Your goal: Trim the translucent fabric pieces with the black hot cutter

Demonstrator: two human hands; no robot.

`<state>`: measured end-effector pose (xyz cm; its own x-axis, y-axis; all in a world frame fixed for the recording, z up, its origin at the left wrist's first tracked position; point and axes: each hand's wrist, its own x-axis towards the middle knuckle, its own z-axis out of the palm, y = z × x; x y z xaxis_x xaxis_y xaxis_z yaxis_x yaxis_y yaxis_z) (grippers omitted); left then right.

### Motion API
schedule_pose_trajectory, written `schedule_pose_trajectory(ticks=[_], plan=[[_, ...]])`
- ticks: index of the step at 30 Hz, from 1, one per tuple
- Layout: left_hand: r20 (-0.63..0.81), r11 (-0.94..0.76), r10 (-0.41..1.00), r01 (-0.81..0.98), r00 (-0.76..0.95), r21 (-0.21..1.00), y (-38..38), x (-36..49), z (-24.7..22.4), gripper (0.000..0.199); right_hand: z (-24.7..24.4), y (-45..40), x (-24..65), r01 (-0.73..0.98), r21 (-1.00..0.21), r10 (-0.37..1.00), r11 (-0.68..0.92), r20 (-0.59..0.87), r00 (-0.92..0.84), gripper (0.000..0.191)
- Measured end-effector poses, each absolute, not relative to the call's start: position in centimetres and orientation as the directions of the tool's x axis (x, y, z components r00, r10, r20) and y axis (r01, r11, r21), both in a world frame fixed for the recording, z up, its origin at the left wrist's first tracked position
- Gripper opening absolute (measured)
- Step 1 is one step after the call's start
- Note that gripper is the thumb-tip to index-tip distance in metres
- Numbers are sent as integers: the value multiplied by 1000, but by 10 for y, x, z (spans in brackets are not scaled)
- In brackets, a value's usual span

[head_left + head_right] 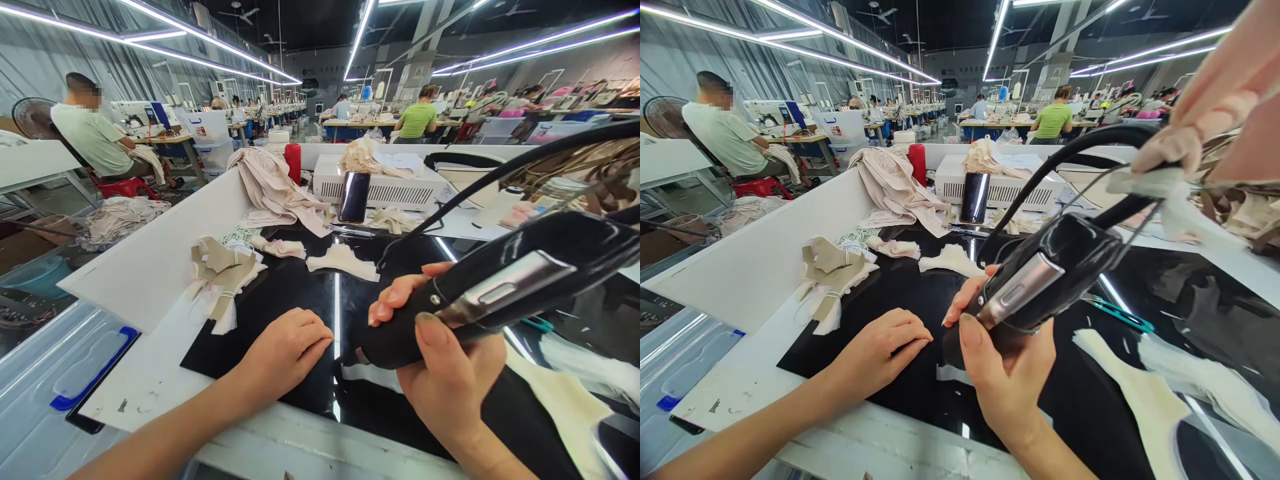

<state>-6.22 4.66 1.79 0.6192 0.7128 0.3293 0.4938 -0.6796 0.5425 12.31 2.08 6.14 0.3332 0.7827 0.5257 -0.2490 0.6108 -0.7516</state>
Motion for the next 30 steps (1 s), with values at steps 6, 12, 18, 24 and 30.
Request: schedule_pose_trajectory(ticks=[6,12,18,24,30], plan=[[326,-677,716,501,617,539,47,-62,18,16,63,19,121,-224,-773,792,594,514,329,32],[348,-701,696,491,628,517,48,-62,16,16,65,13,124,-241,-762,790,601,520,326,35],[353,-712,687,493,635,500,50,-61,15,16,62,13,119,-231,-772,793,593,509,335,32],[364,-804,559,379,746,458,47,-63,16,19,66,14,127,-245,-777,808,579,508,298,36],[370,-899,416,314,831,305,47,-67,14,23,76,8,151,-217,-767,780,604,512,361,37]])
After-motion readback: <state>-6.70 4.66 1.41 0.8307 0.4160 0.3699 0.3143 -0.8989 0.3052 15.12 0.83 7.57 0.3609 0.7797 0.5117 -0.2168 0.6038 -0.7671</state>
